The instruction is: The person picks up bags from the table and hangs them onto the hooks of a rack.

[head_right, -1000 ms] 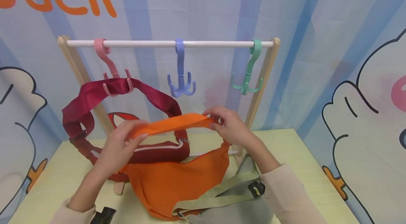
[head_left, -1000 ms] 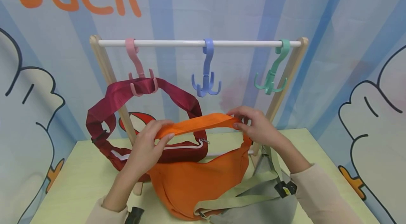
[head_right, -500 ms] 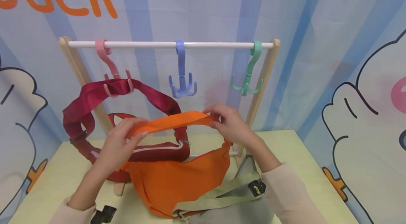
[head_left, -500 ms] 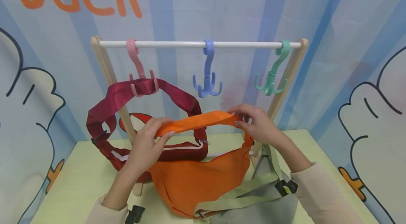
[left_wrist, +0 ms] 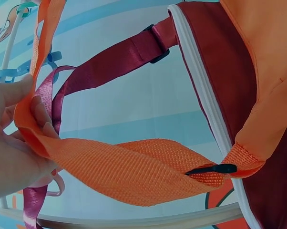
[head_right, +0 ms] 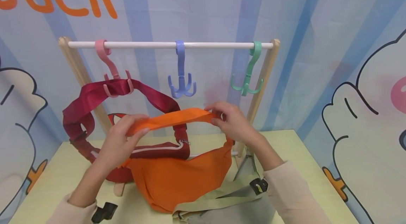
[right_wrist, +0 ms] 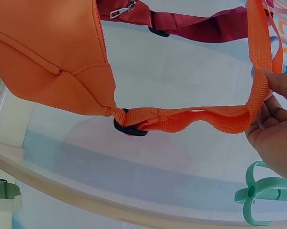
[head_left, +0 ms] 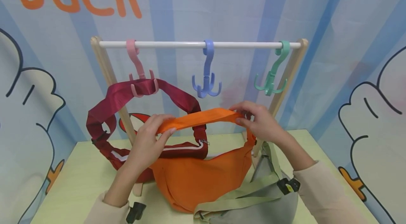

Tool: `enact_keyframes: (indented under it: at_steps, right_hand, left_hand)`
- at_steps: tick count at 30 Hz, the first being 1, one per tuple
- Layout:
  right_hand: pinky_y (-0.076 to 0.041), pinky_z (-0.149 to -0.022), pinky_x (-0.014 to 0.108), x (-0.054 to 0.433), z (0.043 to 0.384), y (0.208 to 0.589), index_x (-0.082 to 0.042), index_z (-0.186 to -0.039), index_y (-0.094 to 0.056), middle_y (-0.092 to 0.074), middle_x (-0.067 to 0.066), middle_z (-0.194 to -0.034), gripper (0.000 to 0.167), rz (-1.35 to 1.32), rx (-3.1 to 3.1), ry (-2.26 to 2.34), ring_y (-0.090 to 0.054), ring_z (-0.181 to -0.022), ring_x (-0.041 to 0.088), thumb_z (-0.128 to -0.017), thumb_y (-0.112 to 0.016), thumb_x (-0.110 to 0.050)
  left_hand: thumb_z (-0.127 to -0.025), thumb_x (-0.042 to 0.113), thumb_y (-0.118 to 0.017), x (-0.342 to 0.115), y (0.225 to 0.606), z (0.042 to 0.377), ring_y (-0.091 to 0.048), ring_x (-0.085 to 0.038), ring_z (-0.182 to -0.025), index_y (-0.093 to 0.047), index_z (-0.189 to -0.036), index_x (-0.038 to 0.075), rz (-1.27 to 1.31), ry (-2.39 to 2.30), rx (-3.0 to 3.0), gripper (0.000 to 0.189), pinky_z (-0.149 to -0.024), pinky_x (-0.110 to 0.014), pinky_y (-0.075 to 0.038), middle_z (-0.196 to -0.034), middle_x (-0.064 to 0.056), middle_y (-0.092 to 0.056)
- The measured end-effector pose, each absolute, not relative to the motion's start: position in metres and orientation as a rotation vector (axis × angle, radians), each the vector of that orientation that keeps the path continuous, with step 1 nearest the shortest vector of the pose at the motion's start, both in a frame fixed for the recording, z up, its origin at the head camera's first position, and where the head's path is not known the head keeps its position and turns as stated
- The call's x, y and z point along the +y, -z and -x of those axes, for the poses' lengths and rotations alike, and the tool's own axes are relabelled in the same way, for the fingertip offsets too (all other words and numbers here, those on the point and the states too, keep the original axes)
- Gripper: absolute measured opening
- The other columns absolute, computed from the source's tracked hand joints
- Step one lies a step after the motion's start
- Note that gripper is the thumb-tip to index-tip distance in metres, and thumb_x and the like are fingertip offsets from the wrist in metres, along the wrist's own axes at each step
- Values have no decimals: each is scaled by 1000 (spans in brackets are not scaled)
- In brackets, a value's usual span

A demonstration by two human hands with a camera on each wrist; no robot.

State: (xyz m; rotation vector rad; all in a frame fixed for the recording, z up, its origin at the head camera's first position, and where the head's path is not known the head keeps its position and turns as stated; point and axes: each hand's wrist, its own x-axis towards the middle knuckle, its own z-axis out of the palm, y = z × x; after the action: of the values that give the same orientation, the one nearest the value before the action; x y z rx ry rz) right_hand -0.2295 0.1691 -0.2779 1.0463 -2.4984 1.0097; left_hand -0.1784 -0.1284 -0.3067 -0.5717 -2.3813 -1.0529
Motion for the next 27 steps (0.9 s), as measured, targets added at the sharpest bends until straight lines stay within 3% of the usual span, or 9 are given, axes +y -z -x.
enact_keyframes:
  at_steps: [27]
  right_hand:
    - [-43, -60, 28, 174, 233, 264, -1, -106, -63, -61, 5, -87, 25, -1052, -2470, -956, -50, -70, 15, -82, -63, 6]
  left_hand:
    - [-86, 12, -64, -123, 295, 179, -53, -21, -87, -60, -114, 4, 580, 1037, -2387, 30, -73, -38, -46, -101, -9, -58]
